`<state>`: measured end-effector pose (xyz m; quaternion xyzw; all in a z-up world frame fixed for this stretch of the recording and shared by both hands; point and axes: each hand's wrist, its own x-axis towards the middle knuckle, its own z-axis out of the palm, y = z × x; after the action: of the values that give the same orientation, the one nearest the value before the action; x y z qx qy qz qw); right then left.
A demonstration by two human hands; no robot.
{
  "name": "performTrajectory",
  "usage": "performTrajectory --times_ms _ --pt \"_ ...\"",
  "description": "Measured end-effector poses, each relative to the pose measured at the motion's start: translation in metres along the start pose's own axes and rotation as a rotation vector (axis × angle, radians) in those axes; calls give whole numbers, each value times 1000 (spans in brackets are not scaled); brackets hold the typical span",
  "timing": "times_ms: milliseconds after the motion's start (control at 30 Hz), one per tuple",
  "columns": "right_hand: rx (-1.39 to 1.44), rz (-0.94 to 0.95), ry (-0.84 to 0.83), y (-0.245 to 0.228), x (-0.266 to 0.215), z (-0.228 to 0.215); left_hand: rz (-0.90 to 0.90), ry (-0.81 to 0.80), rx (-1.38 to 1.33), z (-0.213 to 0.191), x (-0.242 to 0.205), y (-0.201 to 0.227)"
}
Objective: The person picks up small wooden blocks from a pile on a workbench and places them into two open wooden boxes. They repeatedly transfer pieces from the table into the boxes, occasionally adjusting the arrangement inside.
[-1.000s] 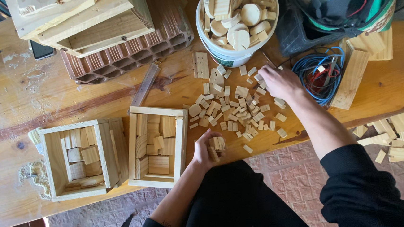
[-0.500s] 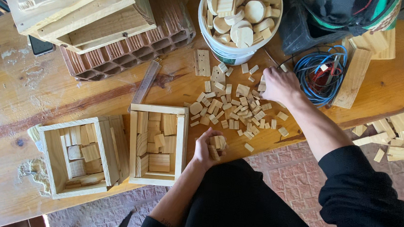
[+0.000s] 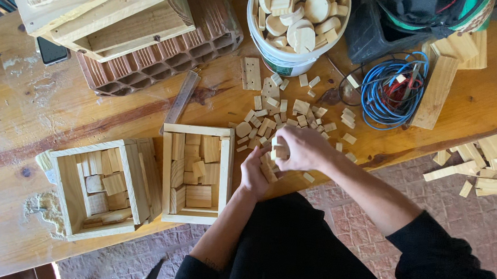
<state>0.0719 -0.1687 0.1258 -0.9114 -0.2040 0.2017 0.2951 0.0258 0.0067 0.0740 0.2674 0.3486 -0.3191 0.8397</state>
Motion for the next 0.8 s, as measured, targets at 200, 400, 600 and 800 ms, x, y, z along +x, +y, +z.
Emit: performTrajectory --times_ms 200,400,600,800 --pt "-73 -87 -1 -30 -8 17 61 -24 -71 -12 1 -10" --pt "-61 -42 -82 -56 -8 20 102 17 -25 -103 61 -48" --pt "226 -40 -92 -79 2 31 329 69 29 -92 9 -19" --pt "384 -68 16 -134 34 44 259 124 -101 -82 -59 20"
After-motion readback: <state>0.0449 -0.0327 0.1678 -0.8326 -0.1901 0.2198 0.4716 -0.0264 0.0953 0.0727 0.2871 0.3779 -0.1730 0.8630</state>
